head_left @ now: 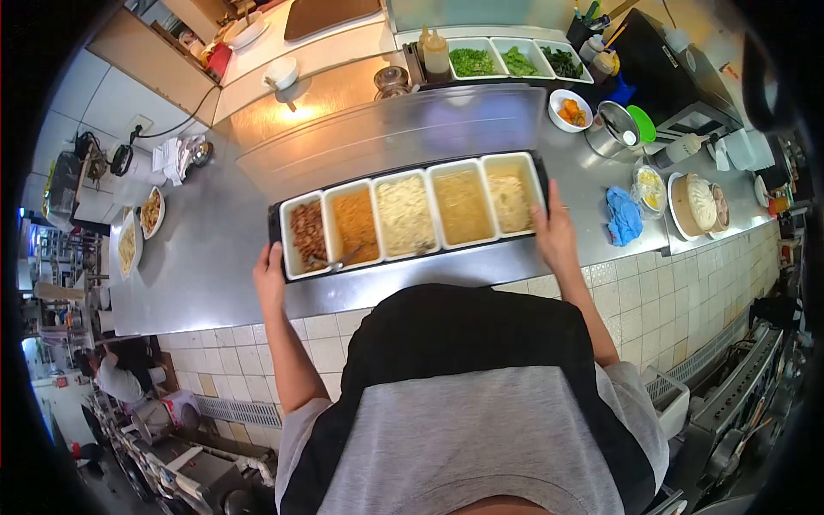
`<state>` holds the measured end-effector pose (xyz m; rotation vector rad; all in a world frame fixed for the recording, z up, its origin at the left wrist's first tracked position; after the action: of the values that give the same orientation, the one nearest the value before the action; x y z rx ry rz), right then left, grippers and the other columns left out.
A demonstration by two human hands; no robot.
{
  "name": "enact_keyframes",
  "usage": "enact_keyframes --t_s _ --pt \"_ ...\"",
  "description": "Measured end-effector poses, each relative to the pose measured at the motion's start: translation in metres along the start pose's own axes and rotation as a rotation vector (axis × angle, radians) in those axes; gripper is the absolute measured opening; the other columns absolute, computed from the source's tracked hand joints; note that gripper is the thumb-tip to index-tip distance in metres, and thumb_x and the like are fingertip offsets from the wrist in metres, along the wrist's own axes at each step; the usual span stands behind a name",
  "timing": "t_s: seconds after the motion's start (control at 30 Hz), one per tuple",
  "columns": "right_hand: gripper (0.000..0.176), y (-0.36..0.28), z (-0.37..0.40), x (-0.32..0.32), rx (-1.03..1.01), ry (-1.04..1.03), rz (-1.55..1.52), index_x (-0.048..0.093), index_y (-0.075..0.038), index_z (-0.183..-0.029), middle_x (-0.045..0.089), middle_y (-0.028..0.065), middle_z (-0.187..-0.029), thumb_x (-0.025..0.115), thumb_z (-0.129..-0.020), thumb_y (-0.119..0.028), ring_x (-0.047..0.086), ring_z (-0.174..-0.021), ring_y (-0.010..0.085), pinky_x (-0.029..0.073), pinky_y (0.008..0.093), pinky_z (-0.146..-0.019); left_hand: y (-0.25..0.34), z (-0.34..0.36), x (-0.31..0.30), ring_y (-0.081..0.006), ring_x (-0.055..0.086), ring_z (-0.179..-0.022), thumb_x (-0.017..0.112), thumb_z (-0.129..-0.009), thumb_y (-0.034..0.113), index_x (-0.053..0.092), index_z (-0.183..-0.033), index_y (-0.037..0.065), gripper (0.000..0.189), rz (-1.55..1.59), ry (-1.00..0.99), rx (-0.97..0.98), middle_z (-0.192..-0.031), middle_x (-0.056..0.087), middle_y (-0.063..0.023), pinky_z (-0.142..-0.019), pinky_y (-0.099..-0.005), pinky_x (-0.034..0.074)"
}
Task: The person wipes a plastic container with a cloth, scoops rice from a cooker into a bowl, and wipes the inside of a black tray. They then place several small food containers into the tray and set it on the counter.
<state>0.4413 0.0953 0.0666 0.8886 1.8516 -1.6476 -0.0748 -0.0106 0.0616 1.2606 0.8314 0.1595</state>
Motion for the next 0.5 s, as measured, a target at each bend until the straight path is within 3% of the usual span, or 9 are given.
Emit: enact_keyframes --t_s 0.33,0.5 --pt "0.073 -0.137 0.008 0.112 -0.322 -0.256 -0.238 0.017 0.009 -0.14 0.042 0.0309 -0.13 0.053 -0.091 -0.03 0.045 -0.119 0.0406 0.037 0.0414 -0.1 -0.128 -0.089 -0.159 -0.0221 0.058 -0.094 0.054 -0.091 0.037 0.053 -0.12 -0.01 0.055 -0.004 0.235 -0.014 -0.108 0.062 -0.0165 -0.086 -0.0303 0.044" --pt "0.071 -0.2 -0.014 0.181 -0.461 -0.427 -0.241 0.017 0.002 -0.143 0.038 0.0282 -0.136 0.049 -0.092 -0.036 0.042 -0.123 0.0393 0.036 0.0407 -0.101 -0.163 -0.095 -0.227 -0.0183 0.059 -0.087 0.053 -0.092 0.034 0.058 -0.112 -0.008 0.047 0.127 0.327 -0.067 -0.099 0.064 -0.013 -0.079 -0.0288 0.047"
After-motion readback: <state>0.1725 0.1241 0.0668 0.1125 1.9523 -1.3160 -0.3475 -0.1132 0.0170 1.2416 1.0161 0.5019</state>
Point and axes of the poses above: each hand's wrist, its own z-axis away from the middle knuckle, its own x-axis out of the palm, y = z × x, the point moved 7 cm from there along -z, towards the middle knuckle
